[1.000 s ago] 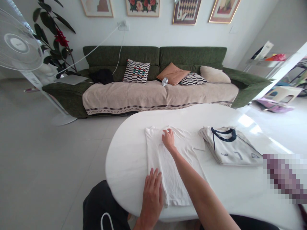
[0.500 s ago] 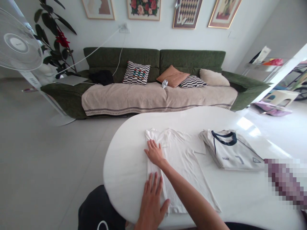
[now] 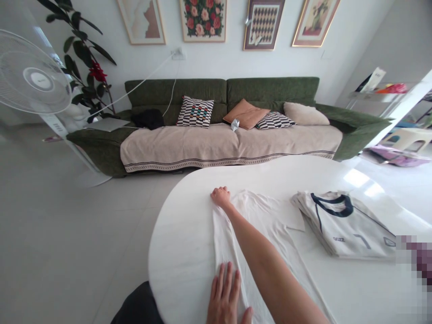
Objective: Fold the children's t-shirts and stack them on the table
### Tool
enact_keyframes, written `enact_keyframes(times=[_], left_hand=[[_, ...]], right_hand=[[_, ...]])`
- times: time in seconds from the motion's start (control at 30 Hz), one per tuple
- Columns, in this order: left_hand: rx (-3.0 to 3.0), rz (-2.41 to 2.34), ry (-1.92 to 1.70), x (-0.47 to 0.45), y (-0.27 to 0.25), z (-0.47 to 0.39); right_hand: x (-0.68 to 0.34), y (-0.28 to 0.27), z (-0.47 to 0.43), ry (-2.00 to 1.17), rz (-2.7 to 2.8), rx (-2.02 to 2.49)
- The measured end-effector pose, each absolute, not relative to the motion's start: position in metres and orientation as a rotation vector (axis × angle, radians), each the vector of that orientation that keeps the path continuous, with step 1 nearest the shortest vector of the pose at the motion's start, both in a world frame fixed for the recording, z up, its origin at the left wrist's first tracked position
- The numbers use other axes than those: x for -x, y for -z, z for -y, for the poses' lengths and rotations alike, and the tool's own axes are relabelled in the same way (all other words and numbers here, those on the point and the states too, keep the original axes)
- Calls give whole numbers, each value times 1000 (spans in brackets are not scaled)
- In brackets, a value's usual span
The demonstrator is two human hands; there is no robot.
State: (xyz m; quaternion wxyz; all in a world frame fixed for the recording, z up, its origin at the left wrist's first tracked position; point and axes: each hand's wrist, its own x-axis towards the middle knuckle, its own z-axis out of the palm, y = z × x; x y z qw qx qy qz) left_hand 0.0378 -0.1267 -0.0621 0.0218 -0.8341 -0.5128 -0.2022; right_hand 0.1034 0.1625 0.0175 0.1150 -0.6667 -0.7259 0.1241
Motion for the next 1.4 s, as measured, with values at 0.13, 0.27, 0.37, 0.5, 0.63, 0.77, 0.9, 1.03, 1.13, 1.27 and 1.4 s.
enact_keyframes(times=[0.13, 0.27, 0.37, 0.5, 0.63, 0.77, 0.9, 1.03, 1.13, 1.27, 1.4], left_hand=[[2534, 1622, 674, -41, 75, 126], [2509, 1632, 711, -44, 79, 126], [2458, 1620, 730, -45, 79, 126], [2437, 1555, 715, -43, 81, 124], [2444, 1564, 692, -43, 84, 125], [2457, 1566, 655, -40, 83, 124], [2512, 1473, 605, -35, 76, 123], [2558, 1531, 585, -34, 62, 125], [2650, 1607, 551, -35, 47, 128], [2778, 1703, 519, -35, 29, 131], [2830, 1793, 511, -35, 20, 134]], right_hand=[[-105, -18, -173, -383, 2225, 1881], [-102, -13, -175, -359, 2285, 1851], [-102, -9, -174, -339, 2291, 1873], [-105, -9, -174, -299, 2279, 1884], [-106, -8, -171, -234, 2254, 1899], [-101, -10, -165, -197, 2210, 1902], [-113, -21, -156, -168, 2047, 1977], [-155, -27, -137, -190, 1768, 2204], [-181, -23, -120, -291, 1642, 2338], [-188, -16, -109, -428, 1587, 2401], [-184, -18, -108, -492, 1572, 2392]])
